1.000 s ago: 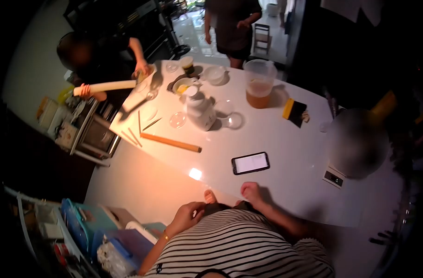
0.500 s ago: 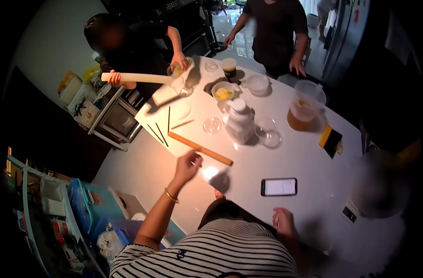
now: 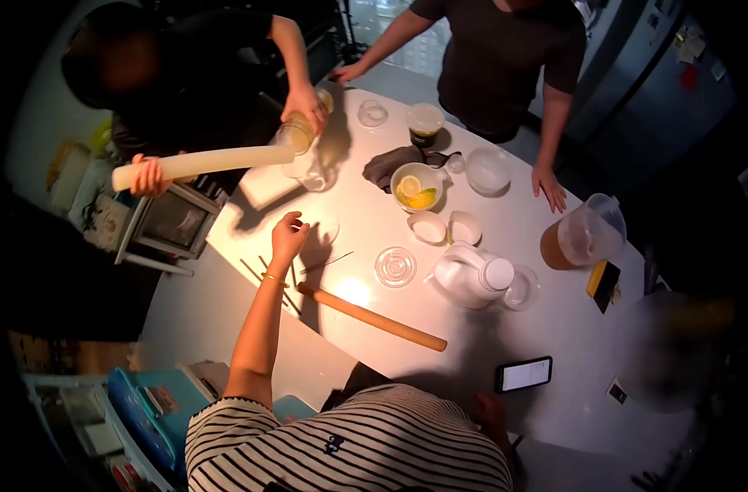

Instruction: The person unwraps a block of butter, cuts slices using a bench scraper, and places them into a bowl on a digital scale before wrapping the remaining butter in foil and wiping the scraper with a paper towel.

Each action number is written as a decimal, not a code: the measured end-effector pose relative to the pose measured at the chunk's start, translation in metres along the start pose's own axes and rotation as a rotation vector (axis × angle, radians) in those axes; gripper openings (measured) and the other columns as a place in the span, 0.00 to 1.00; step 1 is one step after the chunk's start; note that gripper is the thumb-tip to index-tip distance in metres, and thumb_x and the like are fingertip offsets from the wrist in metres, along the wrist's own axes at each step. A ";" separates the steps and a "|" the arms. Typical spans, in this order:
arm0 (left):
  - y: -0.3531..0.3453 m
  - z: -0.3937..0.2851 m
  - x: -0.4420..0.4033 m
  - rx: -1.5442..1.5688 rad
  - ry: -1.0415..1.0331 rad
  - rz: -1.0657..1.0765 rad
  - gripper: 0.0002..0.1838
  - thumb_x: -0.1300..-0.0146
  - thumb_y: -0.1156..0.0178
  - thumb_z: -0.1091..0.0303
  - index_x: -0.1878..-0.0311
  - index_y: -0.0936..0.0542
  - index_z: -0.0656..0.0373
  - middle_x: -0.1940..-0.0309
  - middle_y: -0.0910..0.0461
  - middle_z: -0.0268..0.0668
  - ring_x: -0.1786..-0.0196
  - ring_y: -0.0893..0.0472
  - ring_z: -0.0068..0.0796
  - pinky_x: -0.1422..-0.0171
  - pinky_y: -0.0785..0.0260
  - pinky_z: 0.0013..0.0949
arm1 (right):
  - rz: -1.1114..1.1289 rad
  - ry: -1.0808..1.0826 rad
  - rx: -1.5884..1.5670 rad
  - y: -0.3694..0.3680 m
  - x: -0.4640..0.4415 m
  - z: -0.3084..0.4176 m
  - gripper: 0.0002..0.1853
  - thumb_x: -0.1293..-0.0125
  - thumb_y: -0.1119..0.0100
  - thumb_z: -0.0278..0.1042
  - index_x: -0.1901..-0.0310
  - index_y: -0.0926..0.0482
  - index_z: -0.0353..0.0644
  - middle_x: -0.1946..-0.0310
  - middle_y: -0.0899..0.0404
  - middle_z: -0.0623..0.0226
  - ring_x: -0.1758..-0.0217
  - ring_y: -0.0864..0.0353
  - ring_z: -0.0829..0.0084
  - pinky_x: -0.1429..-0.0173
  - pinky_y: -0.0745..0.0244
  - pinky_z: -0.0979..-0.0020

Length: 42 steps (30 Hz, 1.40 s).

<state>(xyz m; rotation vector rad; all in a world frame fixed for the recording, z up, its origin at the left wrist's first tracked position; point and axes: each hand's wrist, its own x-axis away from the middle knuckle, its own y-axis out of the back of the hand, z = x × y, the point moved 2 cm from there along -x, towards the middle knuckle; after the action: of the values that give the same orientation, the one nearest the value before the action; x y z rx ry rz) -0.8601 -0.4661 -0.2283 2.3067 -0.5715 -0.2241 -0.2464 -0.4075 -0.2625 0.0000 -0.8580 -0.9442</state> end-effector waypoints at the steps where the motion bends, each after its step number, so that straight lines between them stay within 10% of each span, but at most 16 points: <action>1: -0.009 -0.008 -0.005 0.053 -0.047 0.050 0.20 0.49 0.37 0.66 0.51 0.22 0.62 0.68 0.18 0.43 0.66 0.17 0.36 0.59 0.26 0.35 | -0.139 0.570 0.345 -0.005 -0.013 0.000 0.07 0.48 0.43 0.27 0.66 0.22 0.40 0.77 0.24 0.62 0.77 0.25 0.64 0.73 0.30 0.65; 2: -0.018 -0.017 -0.011 0.103 -0.094 0.096 0.20 0.48 0.37 0.66 0.51 0.22 0.62 0.69 0.18 0.43 0.68 0.17 0.36 0.60 0.26 0.35 | -0.262 1.138 0.698 -0.017 -0.010 0.007 0.10 0.51 0.43 0.25 0.64 0.22 0.40 0.76 0.25 0.64 0.78 0.25 0.64 0.76 0.31 0.66; 7: -0.081 -0.086 -0.062 0.192 -0.344 0.215 0.20 0.48 0.38 0.66 0.50 0.23 0.60 0.70 0.19 0.44 0.67 0.18 0.39 0.58 0.27 0.34 | -0.248 0.994 0.652 -0.036 -0.022 0.006 0.08 0.54 0.42 0.24 0.69 0.24 0.41 0.74 0.23 0.62 0.75 0.24 0.60 0.74 0.30 0.64; 10: -0.110 -0.111 -0.102 0.188 -0.296 0.156 0.21 0.49 0.38 0.66 0.50 0.24 0.61 0.71 0.20 0.44 0.66 0.19 0.40 0.58 0.28 0.36 | -0.119 0.281 0.525 -0.039 -0.016 -0.025 0.11 0.55 0.38 0.28 0.66 0.25 0.43 0.73 0.23 0.61 0.75 0.24 0.59 0.75 0.31 0.64; 16: -0.122 -0.129 -0.113 0.651 -0.195 0.407 0.10 0.40 0.43 0.74 0.56 0.22 0.65 0.80 0.27 0.28 0.79 0.29 0.15 0.76 0.33 0.22 | -0.452 0.674 0.627 -0.066 0.013 -0.033 0.15 0.41 0.44 0.44 0.74 0.23 0.40 0.80 0.25 0.62 0.77 0.27 0.67 0.70 0.34 0.60; 20: -0.129 -0.094 -0.067 0.607 -0.201 0.352 0.07 0.39 0.43 0.73 0.59 0.21 0.65 0.79 0.27 0.26 0.77 0.31 0.12 0.72 0.37 0.18 | -0.220 0.061 0.339 -0.072 0.018 -0.056 0.16 0.40 0.45 0.44 0.72 0.22 0.36 0.76 0.23 0.54 0.71 0.24 0.54 0.65 0.32 0.56; 27: -0.104 -0.088 0.039 0.366 -0.259 0.483 0.08 0.41 0.42 0.75 0.58 0.21 0.66 0.77 0.24 0.31 0.74 0.28 0.15 0.72 0.35 0.20 | -0.465 0.048 0.523 -0.080 0.008 -0.035 0.16 0.40 0.45 0.43 0.60 0.22 0.39 0.63 0.22 0.55 0.60 0.22 0.57 0.56 0.27 0.59; 30: -0.106 -0.091 0.060 0.356 -0.298 0.603 0.09 0.41 0.42 0.74 0.58 0.21 0.66 0.76 0.23 0.33 0.74 0.27 0.16 0.73 0.35 0.20 | -0.603 -0.032 -0.024 -0.094 -0.021 -0.107 0.14 0.41 0.44 0.42 0.62 0.21 0.40 0.64 0.20 0.56 0.62 0.21 0.59 0.57 0.26 0.59; 42: -0.095 -0.106 0.097 0.271 -0.414 0.583 0.07 0.37 0.44 0.74 0.57 0.22 0.64 0.75 0.24 0.29 0.74 0.29 0.13 0.73 0.38 0.17 | -0.542 0.083 0.045 -0.066 -0.017 0.033 0.13 0.38 0.48 0.41 0.61 0.21 0.40 0.70 0.20 0.58 0.65 0.19 0.63 0.59 0.25 0.65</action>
<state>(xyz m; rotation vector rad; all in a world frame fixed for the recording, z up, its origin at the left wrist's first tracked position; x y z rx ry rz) -0.7089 -0.3853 -0.2187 2.2363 -1.5292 -0.3585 -0.3196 -0.4240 -0.2747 0.3225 -0.8161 -1.4195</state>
